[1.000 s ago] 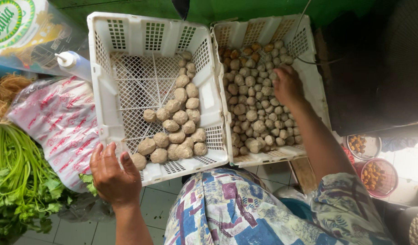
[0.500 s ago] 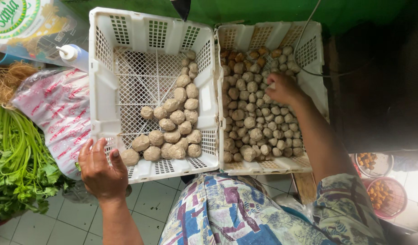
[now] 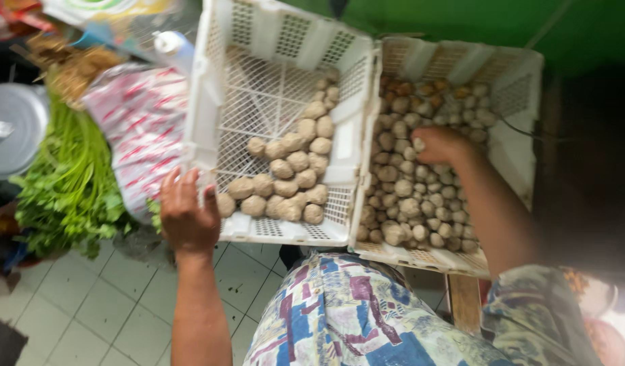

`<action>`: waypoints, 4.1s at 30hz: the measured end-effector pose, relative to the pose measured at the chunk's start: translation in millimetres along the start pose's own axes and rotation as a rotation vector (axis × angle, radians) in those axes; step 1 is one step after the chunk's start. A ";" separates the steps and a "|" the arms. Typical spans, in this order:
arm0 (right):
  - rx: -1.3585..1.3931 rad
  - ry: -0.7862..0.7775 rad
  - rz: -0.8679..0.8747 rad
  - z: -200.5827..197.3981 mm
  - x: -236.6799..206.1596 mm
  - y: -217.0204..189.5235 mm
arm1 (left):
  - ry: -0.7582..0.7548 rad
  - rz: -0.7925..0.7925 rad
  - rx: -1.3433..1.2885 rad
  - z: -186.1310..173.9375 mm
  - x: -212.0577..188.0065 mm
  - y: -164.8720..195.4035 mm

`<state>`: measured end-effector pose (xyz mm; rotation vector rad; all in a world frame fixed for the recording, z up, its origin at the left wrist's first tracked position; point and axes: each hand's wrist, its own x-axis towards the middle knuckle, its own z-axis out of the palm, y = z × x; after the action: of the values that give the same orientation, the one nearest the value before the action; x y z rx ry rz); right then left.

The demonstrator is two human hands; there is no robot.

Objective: The person picks round meatballs one at a time from a full plastic crate and places them into an adjacent crate, occasionally placing some into a plastic bag. They continue transferring the balls between the crates for the rest of the clip.

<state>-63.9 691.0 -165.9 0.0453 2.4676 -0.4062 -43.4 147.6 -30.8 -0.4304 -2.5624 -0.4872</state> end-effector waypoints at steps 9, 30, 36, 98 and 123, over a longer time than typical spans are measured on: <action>0.606 0.154 0.296 -7.2 -37.0 -19.2 | 0.001 0.015 0.003 -5.4 -0.1 -0.1; 0.503 0.628 0.464 -29.2 -12.8 -41.0 | -0.012 -0.011 0.058 -7.2 0.8 3.1; 0.207 0.592 0.126 -23.6 8.9 -35.8 | -0.021 -0.024 0.068 -6.1 2.2 3.9; 0.401 0.859 -0.368 -51.7 44.4 -185.1 | -0.084 -0.047 0.082 -8.8 9.0 8.8; 0.595 0.591 -0.269 -25.4 -4.8 -148.9 | -0.043 -0.028 0.065 -1.9 1.3 -2.9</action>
<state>-94.1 557.2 -102.5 0.0892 2.8269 -1.4056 -44.9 144.5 -29.3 -0.3869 -2.6208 -0.4067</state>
